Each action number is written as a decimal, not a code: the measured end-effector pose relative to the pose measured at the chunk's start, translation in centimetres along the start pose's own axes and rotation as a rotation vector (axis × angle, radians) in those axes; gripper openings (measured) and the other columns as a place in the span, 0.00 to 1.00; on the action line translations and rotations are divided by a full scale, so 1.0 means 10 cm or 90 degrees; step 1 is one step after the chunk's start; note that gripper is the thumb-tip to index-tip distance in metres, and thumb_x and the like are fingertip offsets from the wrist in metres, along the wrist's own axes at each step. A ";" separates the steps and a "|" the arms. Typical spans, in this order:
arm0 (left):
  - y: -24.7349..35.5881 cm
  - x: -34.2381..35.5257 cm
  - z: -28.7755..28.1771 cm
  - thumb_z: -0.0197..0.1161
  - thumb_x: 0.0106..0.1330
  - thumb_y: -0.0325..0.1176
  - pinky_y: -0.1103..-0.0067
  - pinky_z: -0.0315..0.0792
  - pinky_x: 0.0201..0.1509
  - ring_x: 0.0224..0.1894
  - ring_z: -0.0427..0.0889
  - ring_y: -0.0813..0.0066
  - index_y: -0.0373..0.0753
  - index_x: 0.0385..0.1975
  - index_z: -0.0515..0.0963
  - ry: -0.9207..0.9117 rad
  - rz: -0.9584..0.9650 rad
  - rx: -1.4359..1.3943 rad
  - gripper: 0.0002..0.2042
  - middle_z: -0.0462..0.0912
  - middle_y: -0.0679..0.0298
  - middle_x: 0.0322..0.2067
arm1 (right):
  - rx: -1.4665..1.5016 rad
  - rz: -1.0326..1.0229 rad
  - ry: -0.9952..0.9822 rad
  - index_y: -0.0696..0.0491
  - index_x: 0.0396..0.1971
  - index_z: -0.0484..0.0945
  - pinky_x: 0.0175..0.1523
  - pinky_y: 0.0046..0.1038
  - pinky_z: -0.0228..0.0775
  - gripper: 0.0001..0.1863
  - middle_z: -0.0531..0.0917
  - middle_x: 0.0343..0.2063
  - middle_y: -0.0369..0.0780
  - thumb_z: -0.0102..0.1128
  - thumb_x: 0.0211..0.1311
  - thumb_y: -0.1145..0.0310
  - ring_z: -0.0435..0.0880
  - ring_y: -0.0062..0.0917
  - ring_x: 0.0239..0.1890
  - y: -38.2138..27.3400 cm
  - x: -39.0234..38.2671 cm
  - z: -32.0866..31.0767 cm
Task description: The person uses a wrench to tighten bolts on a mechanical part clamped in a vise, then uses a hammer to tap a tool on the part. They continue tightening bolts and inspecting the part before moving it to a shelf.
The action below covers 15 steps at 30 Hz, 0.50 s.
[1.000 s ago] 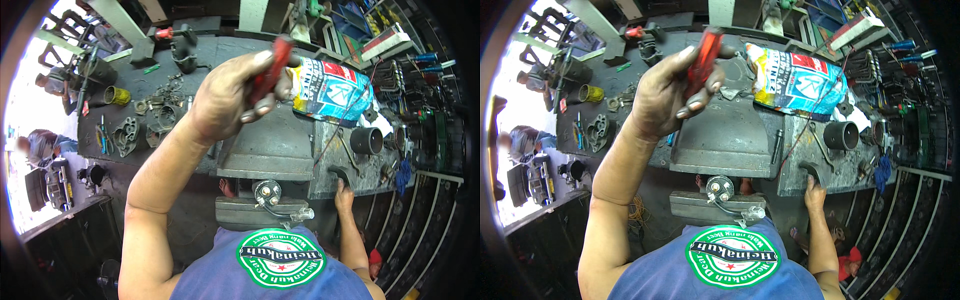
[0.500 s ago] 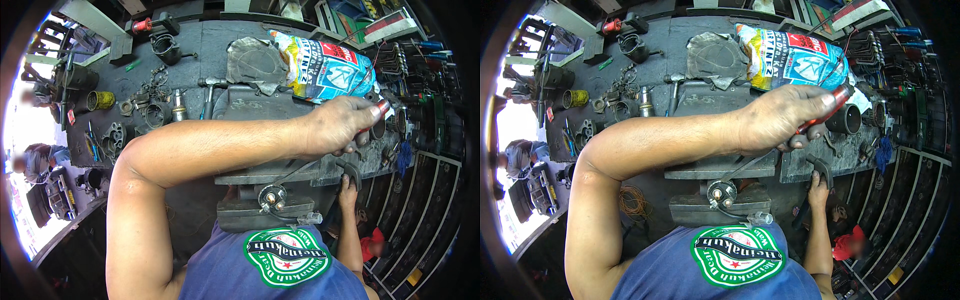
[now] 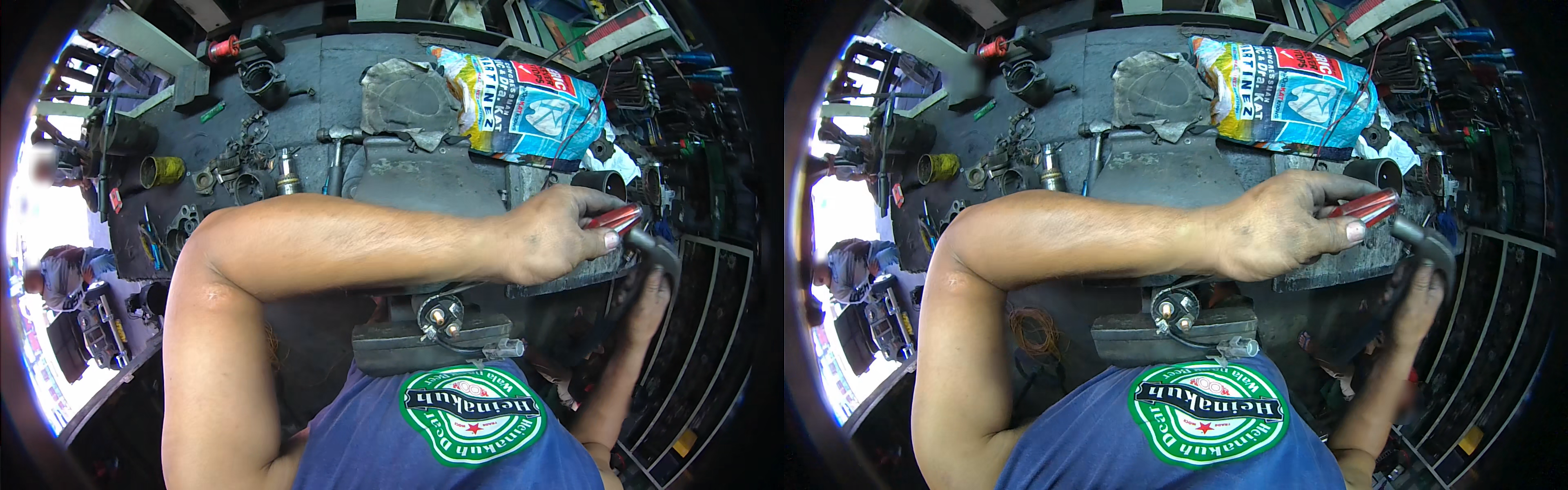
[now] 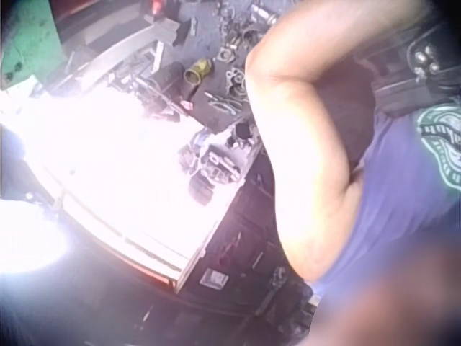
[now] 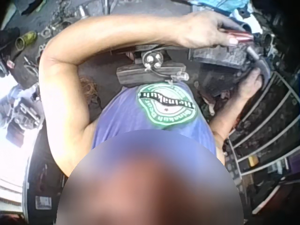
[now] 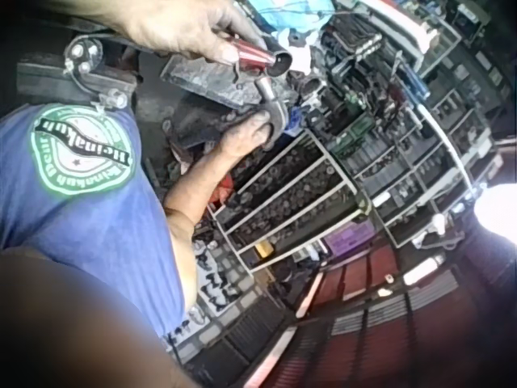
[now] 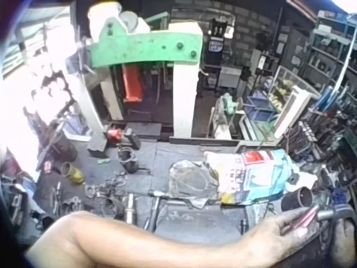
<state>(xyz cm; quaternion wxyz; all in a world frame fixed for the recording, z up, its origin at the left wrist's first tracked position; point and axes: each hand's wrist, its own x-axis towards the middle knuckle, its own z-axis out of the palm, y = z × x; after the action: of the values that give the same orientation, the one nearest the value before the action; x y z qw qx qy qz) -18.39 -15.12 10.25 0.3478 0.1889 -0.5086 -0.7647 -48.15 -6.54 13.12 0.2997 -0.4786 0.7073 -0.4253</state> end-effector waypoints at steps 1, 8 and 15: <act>0.02 -0.01 0.01 0.65 0.78 0.40 0.78 0.77 0.47 0.40 0.80 0.80 0.32 0.73 0.71 0.012 0.029 0.015 0.28 0.86 0.60 0.42 | -0.030 0.033 0.028 0.55 0.55 0.78 0.20 0.19 0.56 0.32 0.73 0.21 0.29 0.54 0.79 0.38 0.67 0.12 0.16 -0.20 0.05 -0.03; 0.15 -0.13 0.13 0.69 0.75 0.35 0.74 0.77 0.65 0.57 0.83 0.74 0.33 0.72 0.73 -0.087 0.041 0.086 0.27 0.88 0.52 0.56 | -0.035 -0.008 -0.053 0.56 0.55 0.79 0.17 0.18 0.47 0.26 0.73 0.19 0.27 0.52 0.83 0.46 0.62 0.08 0.14 -0.98 0.17 -0.34; 0.15 -0.14 0.22 0.68 0.75 0.34 0.73 0.76 0.67 0.59 0.83 0.74 0.33 0.72 0.73 -0.110 0.029 0.015 0.27 0.87 0.52 0.58 | -0.034 -0.062 -0.048 0.56 0.53 0.79 0.15 0.16 0.47 0.29 0.69 0.17 0.27 0.49 0.83 0.41 0.59 0.08 0.12 -1.21 0.11 -0.32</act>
<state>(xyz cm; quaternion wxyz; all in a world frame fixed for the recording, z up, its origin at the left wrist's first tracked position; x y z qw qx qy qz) -18.36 -13.07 12.39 0.3173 0.1147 -0.5500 -0.7640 -46.09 -8.72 25.28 0.2921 -0.5358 0.6827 -0.4019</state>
